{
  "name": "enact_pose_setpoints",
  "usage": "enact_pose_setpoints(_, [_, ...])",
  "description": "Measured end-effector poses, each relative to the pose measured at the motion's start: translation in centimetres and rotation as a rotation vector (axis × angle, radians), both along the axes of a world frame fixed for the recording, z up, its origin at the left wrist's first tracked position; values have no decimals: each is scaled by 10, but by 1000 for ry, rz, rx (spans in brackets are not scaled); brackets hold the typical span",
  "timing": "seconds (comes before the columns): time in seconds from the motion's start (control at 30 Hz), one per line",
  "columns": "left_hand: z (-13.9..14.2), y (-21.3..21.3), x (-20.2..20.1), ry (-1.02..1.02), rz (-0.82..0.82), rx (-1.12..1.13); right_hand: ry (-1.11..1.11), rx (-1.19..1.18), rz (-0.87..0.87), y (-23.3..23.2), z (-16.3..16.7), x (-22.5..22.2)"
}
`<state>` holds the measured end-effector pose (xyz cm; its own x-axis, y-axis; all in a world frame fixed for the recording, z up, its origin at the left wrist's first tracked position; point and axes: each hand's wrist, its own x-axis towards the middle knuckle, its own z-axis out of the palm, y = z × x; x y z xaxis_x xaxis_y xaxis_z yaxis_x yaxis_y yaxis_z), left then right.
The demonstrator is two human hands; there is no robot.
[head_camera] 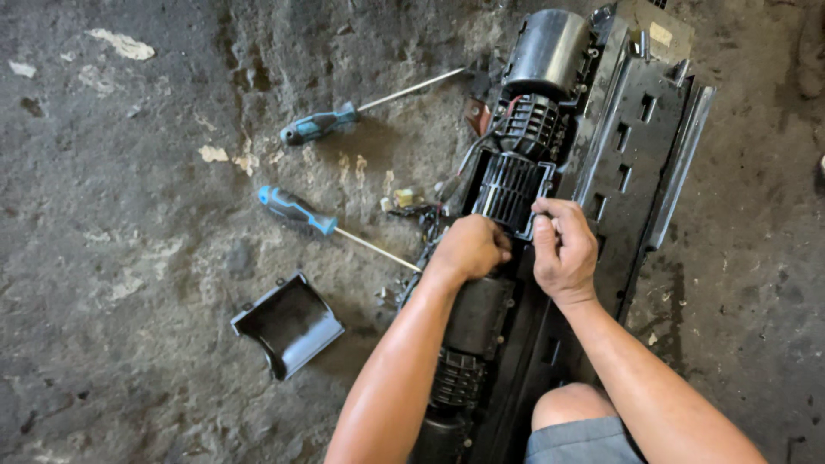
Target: The person uses a screwdriver to remove screws from a disassembled appliance chassis lying on the floor. They manipulate internal components and wires while another person assists by holding parts of the device.
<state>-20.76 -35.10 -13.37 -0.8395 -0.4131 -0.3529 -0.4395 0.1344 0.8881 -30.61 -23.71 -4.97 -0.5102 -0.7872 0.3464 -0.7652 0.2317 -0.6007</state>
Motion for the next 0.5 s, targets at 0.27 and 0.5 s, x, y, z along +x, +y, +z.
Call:
enact_pose_setpoints(0.27, [1, -7, 0, -102, -93, 88, -7, -5, -6, -1, 3, 0])
enact_pose_setpoints(0.5, [4, -8, 5, -22, -15, 234, -15, 22, -26, -1, 2, -2])
